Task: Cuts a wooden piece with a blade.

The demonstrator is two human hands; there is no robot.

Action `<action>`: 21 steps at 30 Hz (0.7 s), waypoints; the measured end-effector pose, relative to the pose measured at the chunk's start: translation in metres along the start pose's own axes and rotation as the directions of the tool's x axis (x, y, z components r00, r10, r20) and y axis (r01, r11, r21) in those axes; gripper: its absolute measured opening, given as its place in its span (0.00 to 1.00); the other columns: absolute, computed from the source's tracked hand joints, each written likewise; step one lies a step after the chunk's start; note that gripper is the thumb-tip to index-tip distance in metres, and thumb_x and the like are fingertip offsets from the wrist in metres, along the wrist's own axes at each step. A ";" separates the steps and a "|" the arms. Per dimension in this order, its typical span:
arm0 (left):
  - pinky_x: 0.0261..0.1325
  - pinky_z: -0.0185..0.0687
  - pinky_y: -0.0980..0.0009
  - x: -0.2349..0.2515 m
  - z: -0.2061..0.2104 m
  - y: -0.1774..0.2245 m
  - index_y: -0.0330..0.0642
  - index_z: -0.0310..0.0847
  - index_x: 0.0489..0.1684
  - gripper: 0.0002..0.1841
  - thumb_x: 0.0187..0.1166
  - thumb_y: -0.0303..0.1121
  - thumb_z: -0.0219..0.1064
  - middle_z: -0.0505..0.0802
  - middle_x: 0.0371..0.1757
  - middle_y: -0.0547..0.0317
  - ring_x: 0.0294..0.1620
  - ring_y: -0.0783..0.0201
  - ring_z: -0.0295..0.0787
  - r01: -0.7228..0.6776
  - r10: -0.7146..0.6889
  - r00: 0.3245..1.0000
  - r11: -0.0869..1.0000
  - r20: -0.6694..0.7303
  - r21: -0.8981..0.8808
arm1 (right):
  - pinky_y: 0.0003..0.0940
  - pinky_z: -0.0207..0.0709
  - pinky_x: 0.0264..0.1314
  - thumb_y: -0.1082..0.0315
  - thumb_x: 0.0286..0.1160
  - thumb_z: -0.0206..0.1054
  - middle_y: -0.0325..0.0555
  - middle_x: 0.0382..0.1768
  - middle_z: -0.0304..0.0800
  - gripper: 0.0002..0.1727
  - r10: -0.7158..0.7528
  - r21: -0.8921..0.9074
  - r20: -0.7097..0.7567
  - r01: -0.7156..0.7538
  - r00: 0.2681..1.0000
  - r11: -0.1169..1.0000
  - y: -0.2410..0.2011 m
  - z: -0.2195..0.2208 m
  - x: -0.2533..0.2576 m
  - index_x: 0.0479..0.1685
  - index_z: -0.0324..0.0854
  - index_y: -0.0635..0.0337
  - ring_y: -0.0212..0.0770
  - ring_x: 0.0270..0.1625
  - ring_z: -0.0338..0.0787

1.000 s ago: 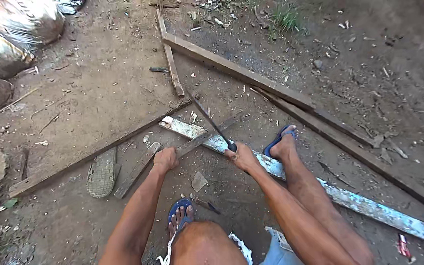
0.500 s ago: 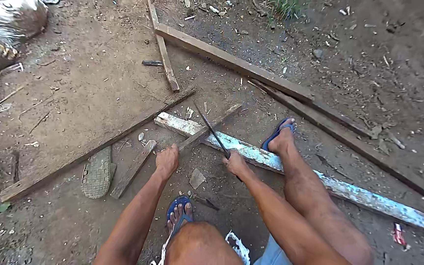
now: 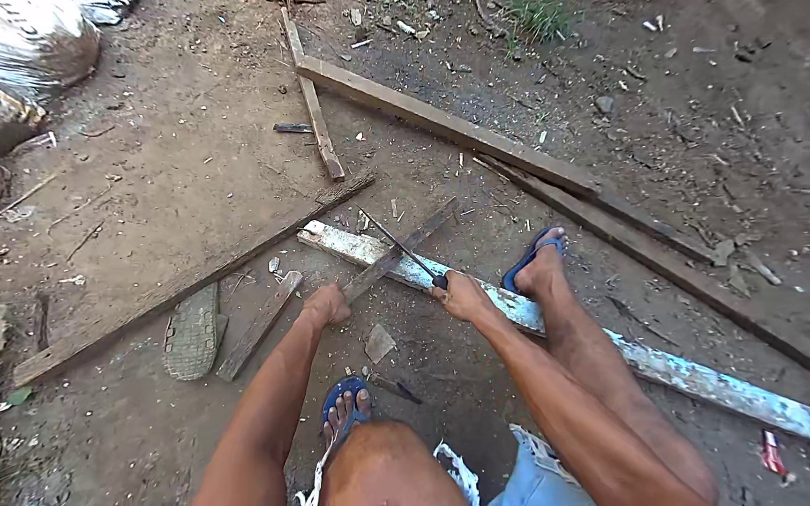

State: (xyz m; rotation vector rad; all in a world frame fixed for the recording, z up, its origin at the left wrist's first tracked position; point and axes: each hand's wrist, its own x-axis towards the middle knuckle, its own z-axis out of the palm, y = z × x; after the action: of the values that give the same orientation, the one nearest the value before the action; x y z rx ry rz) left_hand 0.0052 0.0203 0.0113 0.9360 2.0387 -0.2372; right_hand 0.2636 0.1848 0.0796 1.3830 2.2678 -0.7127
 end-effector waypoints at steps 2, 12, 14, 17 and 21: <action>0.61 0.84 0.32 0.006 0.008 -0.003 0.33 0.84 0.58 0.30 0.63 0.47 0.76 0.91 0.60 0.34 0.63 0.37 0.90 -0.014 0.015 1.000 1.000 0.008 -0.018 | 0.63 0.83 0.59 0.42 0.82 0.57 0.57 0.52 0.91 0.29 0.005 0.023 0.039 -0.006 0.999 1.000 0.015 0.025 0.009 0.66 0.76 0.58 0.58 0.58 0.92; 0.54 0.86 0.32 0.003 0.006 -0.004 0.43 0.86 0.55 0.26 0.59 0.47 0.77 0.95 0.52 0.40 0.56 0.39 0.93 -0.008 0.012 0.995 0.999 -0.094 0.043 | 0.43 0.85 0.19 0.45 0.92 0.53 0.41 0.18 0.80 0.24 -0.136 0.711 -0.596 0.599 0.791 0.367 -0.059 -0.104 -0.047 0.45 0.79 0.59 0.41 0.15 0.82; 0.54 0.86 0.32 0.002 0.006 -0.002 0.43 0.87 0.53 0.26 0.58 0.48 0.77 0.95 0.52 0.41 0.57 0.39 0.93 0.000 0.004 0.995 0.999 -0.096 0.045 | 0.44 0.84 0.17 0.45 0.93 0.50 0.39 0.16 0.79 0.24 -0.070 0.624 -0.742 0.725 0.667 0.293 -0.063 -0.101 -0.047 0.42 0.77 0.56 0.41 0.13 0.81; 0.56 0.85 0.31 -0.001 0.001 -0.001 0.42 0.86 0.56 0.26 0.61 0.47 0.76 0.94 0.56 0.40 0.60 0.38 0.92 0.001 0.001 0.997 1.000 -0.071 0.030 | 0.48 0.84 0.22 0.38 0.89 0.48 0.44 0.18 0.81 0.31 -0.024 0.576 -0.609 0.463 0.793 0.674 -0.017 -0.006 -0.018 0.42 0.79 0.59 0.44 0.17 0.83; 0.57 0.84 0.30 -0.003 -0.008 0.001 0.41 0.84 0.61 0.28 0.61 0.47 0.75 0.92 0.59 0.38 0.62 0.36 0.91 -0.018 0.022 0.996 0.999 -0.090 0.050 | 0.40 0.81 0.23 0.38 0.85 0.59 0.41 0.21 0.79 0.27 0.076 0.575 0.192 -0.175 0.979 0.799 0.022 0.036 0.009 0.45 0.79 0.56 0.39 0.18 0.81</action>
State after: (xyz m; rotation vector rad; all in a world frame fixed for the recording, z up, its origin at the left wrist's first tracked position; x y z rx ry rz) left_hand 0.0019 0.0235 0.0185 1.0140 2.1137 -0.2390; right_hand 0.2813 0.1773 0.0408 1.6430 1.8712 -1.5184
